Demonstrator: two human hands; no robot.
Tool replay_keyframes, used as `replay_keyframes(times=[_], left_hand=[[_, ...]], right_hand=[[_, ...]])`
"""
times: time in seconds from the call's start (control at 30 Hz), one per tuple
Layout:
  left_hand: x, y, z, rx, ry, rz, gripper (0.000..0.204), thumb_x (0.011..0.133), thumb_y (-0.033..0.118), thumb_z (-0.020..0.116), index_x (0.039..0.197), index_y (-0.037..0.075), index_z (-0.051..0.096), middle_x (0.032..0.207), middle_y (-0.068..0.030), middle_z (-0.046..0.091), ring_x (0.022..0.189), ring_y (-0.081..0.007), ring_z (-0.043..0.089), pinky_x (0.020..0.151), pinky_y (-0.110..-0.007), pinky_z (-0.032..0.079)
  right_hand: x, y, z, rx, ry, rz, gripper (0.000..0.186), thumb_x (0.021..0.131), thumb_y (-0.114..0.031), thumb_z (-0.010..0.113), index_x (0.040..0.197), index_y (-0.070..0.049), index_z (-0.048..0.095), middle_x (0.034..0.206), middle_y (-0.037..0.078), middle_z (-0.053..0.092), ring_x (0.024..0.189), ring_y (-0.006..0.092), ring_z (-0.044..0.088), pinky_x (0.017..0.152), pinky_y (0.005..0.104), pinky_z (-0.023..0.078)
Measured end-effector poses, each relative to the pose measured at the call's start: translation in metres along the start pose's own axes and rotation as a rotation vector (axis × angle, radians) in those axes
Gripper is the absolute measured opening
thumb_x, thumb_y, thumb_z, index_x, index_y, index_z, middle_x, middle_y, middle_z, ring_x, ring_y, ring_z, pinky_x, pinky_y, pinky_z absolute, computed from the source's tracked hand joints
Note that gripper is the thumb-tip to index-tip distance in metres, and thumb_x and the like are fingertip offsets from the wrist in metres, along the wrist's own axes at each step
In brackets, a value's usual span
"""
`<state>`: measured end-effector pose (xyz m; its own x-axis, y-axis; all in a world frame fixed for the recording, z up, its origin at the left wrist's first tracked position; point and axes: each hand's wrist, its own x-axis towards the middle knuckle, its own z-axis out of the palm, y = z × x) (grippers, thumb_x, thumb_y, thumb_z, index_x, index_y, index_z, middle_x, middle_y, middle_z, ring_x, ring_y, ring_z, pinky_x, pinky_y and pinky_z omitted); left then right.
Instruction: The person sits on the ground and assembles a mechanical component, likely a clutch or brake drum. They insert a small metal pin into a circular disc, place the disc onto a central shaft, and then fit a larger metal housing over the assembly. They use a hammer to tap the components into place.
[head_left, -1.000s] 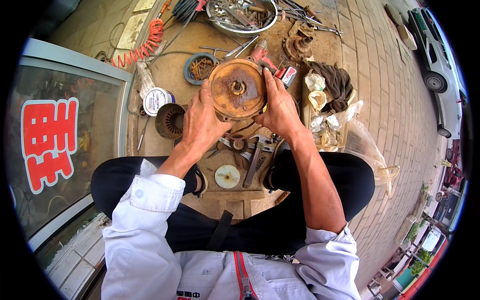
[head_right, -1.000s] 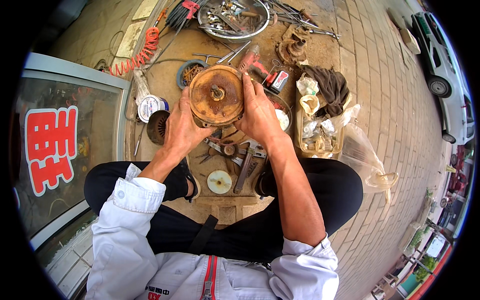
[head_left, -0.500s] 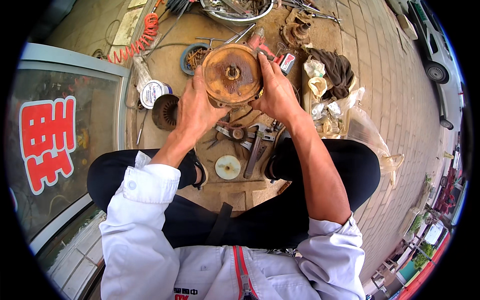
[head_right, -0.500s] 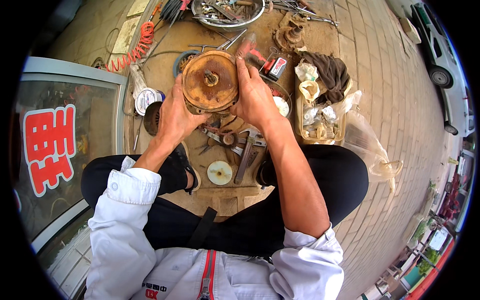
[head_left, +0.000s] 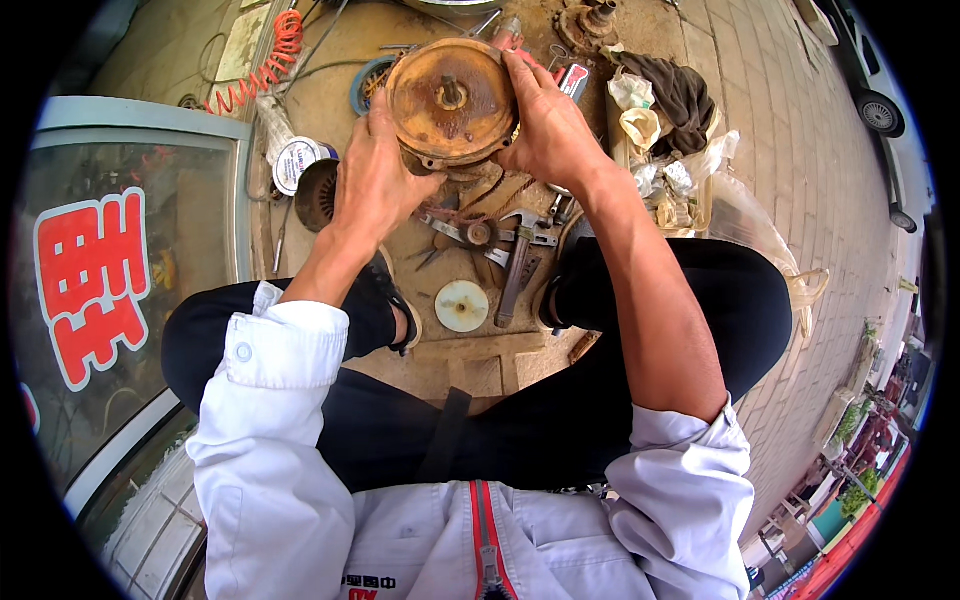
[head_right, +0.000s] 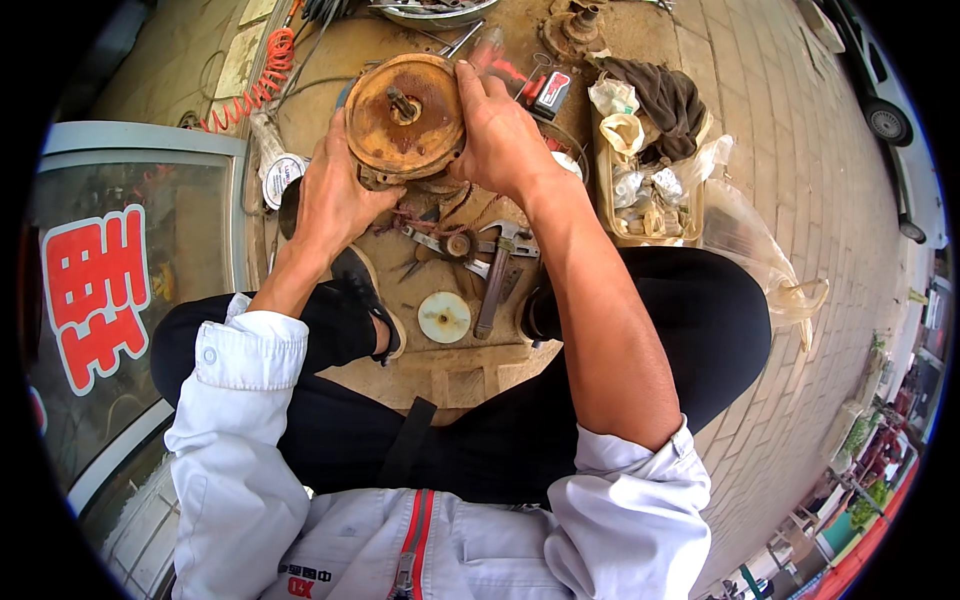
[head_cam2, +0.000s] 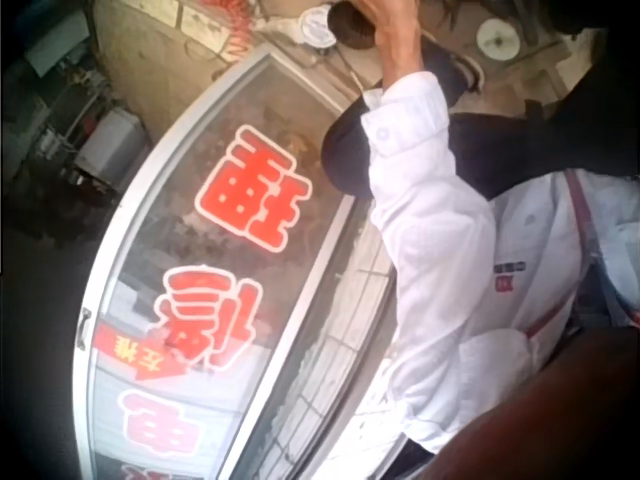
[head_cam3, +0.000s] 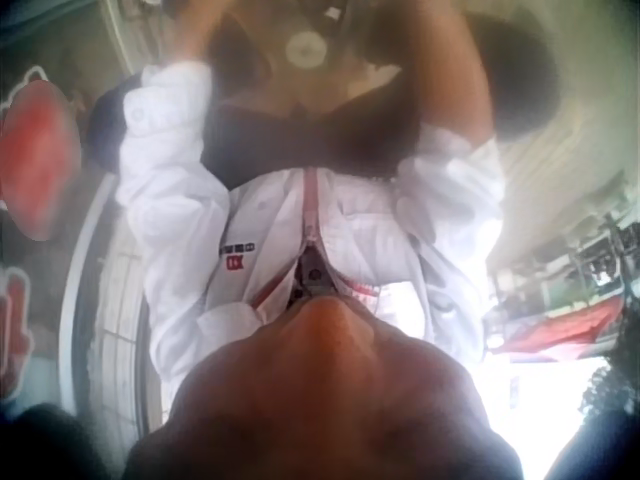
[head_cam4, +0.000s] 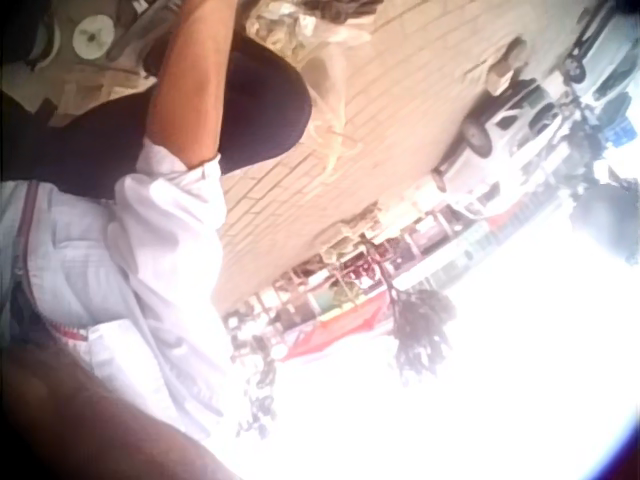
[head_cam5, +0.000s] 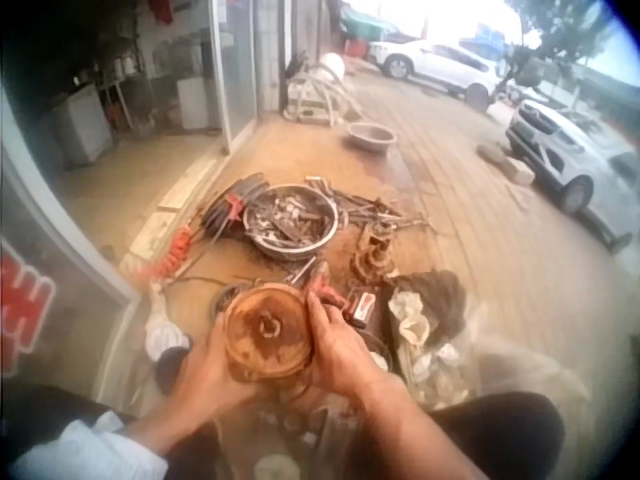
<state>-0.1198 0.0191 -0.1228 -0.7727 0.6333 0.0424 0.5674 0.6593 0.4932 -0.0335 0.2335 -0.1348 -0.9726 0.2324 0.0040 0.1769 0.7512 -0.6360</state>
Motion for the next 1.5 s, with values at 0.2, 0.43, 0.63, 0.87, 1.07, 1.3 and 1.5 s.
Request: replay_keyframes(times=[0.2, 0.43, 0.63, 0.87, 1.07, 1.3, 1.5], left_hand=[[0.0, 0.005, -0.002, -0.038, -0.018, -0.007, 0.115, 0.063, 0.018, 0.094, 0.15, -0.013, 0.025, 0.134, -0.0326, 0.055, 0.124, -0.0434, 0.058, 0.105, -0.045, 0.049], [-0.001, 0.002, 0.0, -0.071, -0.016, -0.015, 0.114, 0.064, 0.019, 0.094, 0.15, -0.013, 0.025, 0.134, -0.0315, 0.056, 0.124, -0.0419, 0.059, 0.105, -0.043, 0.049], [-0.003, 0.002, 0.002, -0.05, 0.002, 0.006, 0.114, 0.067, 0.022, 0.093, 0.151, -0.012, 0.024, 0.133, -0.0314, 0.057, 0.122, -0.042, 0.06, 0.104, -0.043, 0.05], [-0.005, 0.002, 0.003, -0.013, -0.045, -0.074, 0.116, 0.069, 0.024, 0.093, 0.153, -0.01, 0.021, 0.134, -0.0323, 0.056, 0.12, -0.0441, 0.061, 0.102, -0.044, 0.05], [0.0, 0.004, -0.01, 0.03, -0.099, -0.046, 0.111, 0.07, 0.027, 0.092, 0.151, -0.011, 0.026, 0.133, -0.0324, 0.058, 0.122, -0.0429, 0.061, 0.102, -0.044, 0.051], [0.033, -0.036, -0.012, -0.536, -0.067, -0.284, 0.08, 0.088, 0.04, 0.077, 0.141, -0.011, 0.046, 0.132, -0.0261, 0.063, 0.122, -0.0352, 0.062, 0.106, -0.041, 0.047], [0.032, -0.027, 0.01, -1.148, -0.304, -0.593, 0.064, 0.095, 0.042, 0.071, 0.141, 0.002, 0.05, 0.135, -0.0154, 0.062, 0.124, -0.029, 0.059, 0.104, -0.059, 0.044]], right_hand=[[0.0, 0.001, -0.001, 0.008, 0.047, -0.04, 0.11, 0.056, -0.007, 0.085, 0.153, 0.001, 0.032, 0.147, 0.033, 0.043, 0.126, 0.0469, 0.055, 0.105, 0.0436, 0.05], [0.0, -0.002, -0.003, -0.014, 0.025, -0.027, 0.111, 0.06, -0.007, 0.089, 0.153, 0.004, 0.03, 0.135, 0.031, 0.051, 0.12, 0.0461, 0.058, 0.102, 0.0444, 0.051], [0.0, 0.001, -0.002, 0.003, 0.025, -0.039, 0.115, 0.058, -0.005, 0.09, 0.154, 0.003, 0.028, 0.138, 0.031, 0.05, 0.124, 0.0462, 0.056, 0.103, 0.0441, 0.05], [-0.002, -0.004, 0.001, -0.028, 0.011, -0.022, 0.119, 0.057, -0.008, 0.092, 0.154, 0.004, 0.025, 0.145, 0.034, 0.043, 0.129, 0.0483, 0.052, 0.106, 0.0451, 0.049], [-0.002, -0.01, -0.008, -0.082, -0.06, 0.035, 0.124, 0.058, -0.011, 0.093, 0.157, 0.003, 0.021, 0.156, 0.032, 0.032, 0.141, 0.0449, 0.041, 0.115, 0.0432, 0.042], [-0.077, 0.064, 0.045, 0.209, 0.288, 0.528, 0.065, 0.075, -0.012, 0.081, 0.131, 0.009, 0.056, 0.106, 0.024, 0.074, 0.097, 0.0341, 0.072, 0.089, 0.0412, 0.059], [-0.19, 0.091, 0.191, 0.049, -0.239, 0.721, 0.058, 0.075, -0.052, 0.083, 0.093, 0.001, 0.065, 0.096, 0.031, 0.07, 0.093, 0.048, 0.069, 0.079, 0.0513, 0.056]])
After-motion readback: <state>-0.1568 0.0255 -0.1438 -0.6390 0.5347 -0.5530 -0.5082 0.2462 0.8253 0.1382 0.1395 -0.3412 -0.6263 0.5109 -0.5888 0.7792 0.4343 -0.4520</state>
